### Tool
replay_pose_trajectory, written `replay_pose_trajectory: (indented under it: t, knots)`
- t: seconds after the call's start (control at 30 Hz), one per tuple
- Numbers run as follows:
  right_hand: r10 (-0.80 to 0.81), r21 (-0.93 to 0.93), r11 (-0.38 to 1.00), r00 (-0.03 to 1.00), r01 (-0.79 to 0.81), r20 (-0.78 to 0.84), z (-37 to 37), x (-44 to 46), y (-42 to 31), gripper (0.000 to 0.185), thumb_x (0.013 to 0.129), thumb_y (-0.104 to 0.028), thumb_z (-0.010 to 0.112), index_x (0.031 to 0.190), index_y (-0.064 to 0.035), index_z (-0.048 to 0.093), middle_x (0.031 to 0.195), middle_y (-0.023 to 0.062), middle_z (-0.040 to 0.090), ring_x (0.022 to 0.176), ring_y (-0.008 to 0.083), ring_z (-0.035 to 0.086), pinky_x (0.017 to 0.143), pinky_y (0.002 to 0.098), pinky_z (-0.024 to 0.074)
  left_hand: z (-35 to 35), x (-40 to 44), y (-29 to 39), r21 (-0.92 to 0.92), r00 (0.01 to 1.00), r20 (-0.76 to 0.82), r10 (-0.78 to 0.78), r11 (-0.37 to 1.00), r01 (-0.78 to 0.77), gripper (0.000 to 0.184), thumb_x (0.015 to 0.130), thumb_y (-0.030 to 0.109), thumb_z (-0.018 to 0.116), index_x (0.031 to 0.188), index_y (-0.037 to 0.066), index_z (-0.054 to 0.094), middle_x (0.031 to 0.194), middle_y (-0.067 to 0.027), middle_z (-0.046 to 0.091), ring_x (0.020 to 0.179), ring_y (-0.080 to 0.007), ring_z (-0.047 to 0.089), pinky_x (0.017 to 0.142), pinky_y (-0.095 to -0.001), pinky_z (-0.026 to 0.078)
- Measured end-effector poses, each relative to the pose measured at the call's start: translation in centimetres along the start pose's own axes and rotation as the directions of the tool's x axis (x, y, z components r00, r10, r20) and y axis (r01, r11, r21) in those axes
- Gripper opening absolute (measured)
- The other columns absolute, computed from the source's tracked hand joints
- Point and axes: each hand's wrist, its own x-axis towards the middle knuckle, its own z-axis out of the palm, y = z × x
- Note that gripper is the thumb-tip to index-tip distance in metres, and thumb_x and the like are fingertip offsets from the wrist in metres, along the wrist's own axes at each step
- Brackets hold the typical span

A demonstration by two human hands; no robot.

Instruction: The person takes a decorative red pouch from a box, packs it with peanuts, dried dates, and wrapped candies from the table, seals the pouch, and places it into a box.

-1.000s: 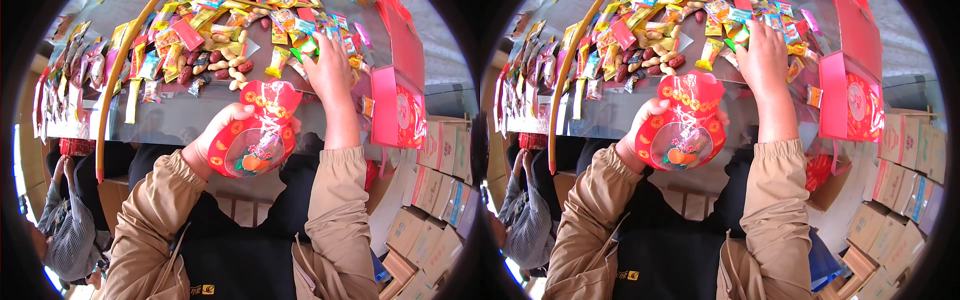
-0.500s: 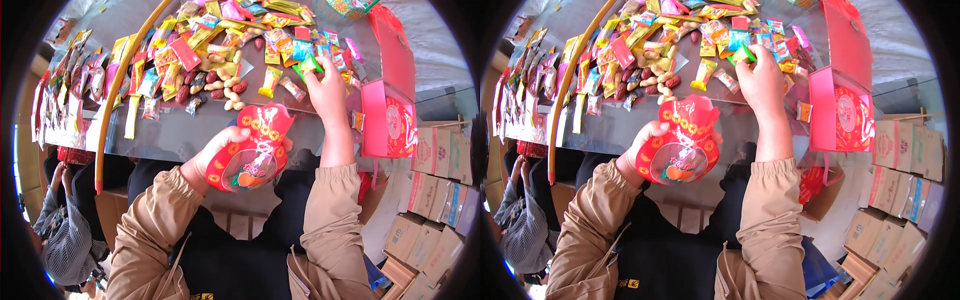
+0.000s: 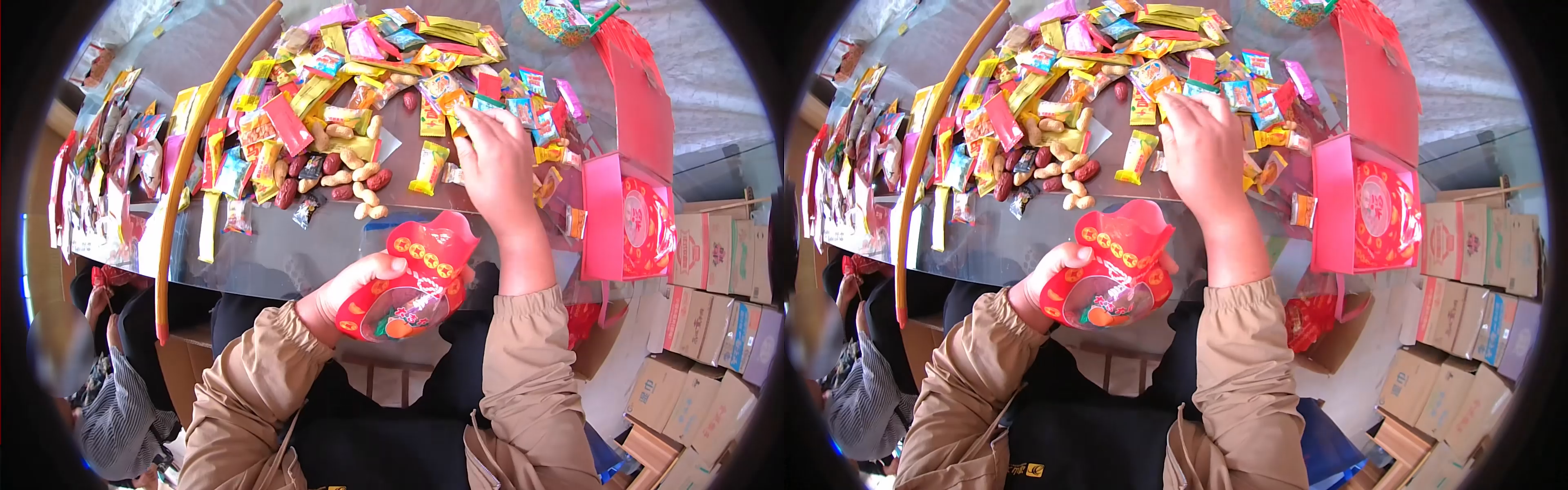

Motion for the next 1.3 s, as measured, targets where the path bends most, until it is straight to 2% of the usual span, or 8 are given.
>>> replay_pose_trajectory:
  t: [0.2, 0.57, 0.73, 0.8, 0.9, 1.0, 1.17, 1.3]
  knots:
    - [0.110, -0.187, 0.976, 0.994, -0.112, -0.021, 1.3, 0.3, 0.5, 0.046, 0.083, -0.015, 0.075, 0.125, -0.0035, 0.061, 0.119, 0.0116, 0.069, 0.115, 0.0330, 0.057, 0.097, 0.0471, 0.0452, 0.7, 0.8, 1.5, 0.011, 0.998, 0.059, -0.026, 1.000, 0.025, 0.087, 0.079, 0.030, 0.074, 0.149, -0.005, 0.035, 0.141, -0.0280, 0.052, 0.122, -0.0364, 0.061, 0.103, -0.0438, 0.052]
    - [0.084, -0.156, 0.984, 0.996, -0.082, 0.009, 2.0, 1.2, -0.3, 0.048, 0.071, -0.009, 0.078, 0.116, -0.0033, 0.063, 0.103, 0.0132, 0.065, 0.106, 0.0339, 0.057, 0.096, 0.0464, 0.0435, 0.1, 0.8, 2.2, 0.031, 0.988, 0.144, -0.052, 0.998, 0.048, 0.074, 0.089, 0.031, 0.074, 0.146, -0.002, 0.041, 0.138, -0.0186, 0.058, 0.122, -0.0268, 0.062, 0.105, -0.0372, 0.051]
    - [0.170, 0.142, 0.975, 0.985, -0.169, 0.002, 1.2, 1.3, -1.1, 0.033, 0.073, -0.003, 0.076, 0.103, -0.0006, 0.062, 0.099, 0.0165, 0.060, 0.097, 0.0374, 0.060, 0.082, 0.0450, 0.0486, 0.3, 0.1, 2.1, 0.043, 0.993, 0.110, -0.044, 0.998, 0.040, 0.071, 0.092, 0.030, 0.071, 0.148, -0.001, 0.039, 0.142, -0.0192, 0.056, 0.123, -0.0259, 0.062, 0.105, -0.0376, 0.051]
    - [0.210, 0.261, 0.944, 0.978, -0.202, -0.004, 0.9, 1.4, -1.3, 0.025, 0.083, -0.006, 0.076, 0.103, -0.0012, 0.062, 0.098, 0.0125, 0.065, 0.090, 0.0273, 0.066, 0.077, 0.0383, 0.0518, -0.2, -0.3, 2.1, 0.066, 0.994, 0.106, -0.020, 0.998, 0.013, 0.071, 0.092, 0.029, 0.070, 0.148, -0.002, 0.038, 0.141, -0.0191, 0.057, 0.123, -0.0257, 0.063, 0.106, -0.0369, 0.050]
    - [0.483, 0.712, 0.383, 0.784, -0.589, 0.389, -0.9, 0.6, -1.3, 0.015, 0.093, -0.009, 0.072, 0.102, -0.0016, 0.062, 0.096, 0.0060, 0.069, 0.084, 0.0128, 0.066, 0.074, 0.0289, 0.0532, -0.3, 0.3, 1.8, 0.053, 0.984, 0.179, 0.001, 0.999, -0.011, 0.071, 0.092, 0.031, 0.070, 0.148, -0.002, 0.039, 0.140, -0.0192, 0.057, 0.123, -0.0260, 0.062, 0.106, -0.0373, 0.050]
    - [0.373, 0.897, 0.171, 0.869, -0.409, 0.325, -2.6, 0.2, -2.7, 0.010, 0.099, -0.010, 0.066, 0.101, -0.0011, 0.062, 0.093, 0.0011, 0.069, 0.082, 0.0041, 0.063, 0.075, 0.0235, 0.0537, 0.0, -0.5, 1.3, 0.068, 0.991, 0.136, 0.017, 0.997, -0.026, 0.073, 0.091, 0.033, 0.070, 0.147, -0.002, 0.040, 0.140, -0.0192, 0.057, 0.123, -0.0263, 0.062, 0.105, -0.0375, 0.051]
    - [0.157, 0.886, 0.245, 0.918, -0.394, 0.364, -5.1, -1.6, -5.0, 0.009, 0.095, -0.004, 0.068, 0.100, -0.0016, 0.061, 0.094, 0.0003, 0.066, 0.085, 0.0054, 0.063, 0.078, 0.0231, 0.0521, 0.3, -1.5, 0.7, 0.095, 0.997, 0.081, 0.013, 0.995, -0.021, 0.084, 0.082, 0.037, 0.073, 0.147, -0.004, 0.039, 0.140, -0.0241, 0.054, 0.120, -0.0319, 0.063, 0.102, -0.0409, 0.053]
    - [0.211, 0.810, 0.351, 0.882, -0.471, 0.421, -6.3, -3.2, -6.7, 0.008, 0.094, 0.000, 0.066, 0.095, -0.0029, 0.058, 0.090, -0.0025, 0.060, 0.082, 0.0036, 0.058, 0.073, 0.0219, 0.0485, -0.2, -2.2, -0.1, 0.115, 0.995, 0.093, 0.025, 0.993, -0.035, 0.083, 0.083, 0.039, 0.073, 0.146, -0.003, 0.040, 0.141, -0.0239, 0.053, 0.120, -0.0336, 0.063, 0.097, -0.0428, 0.057]
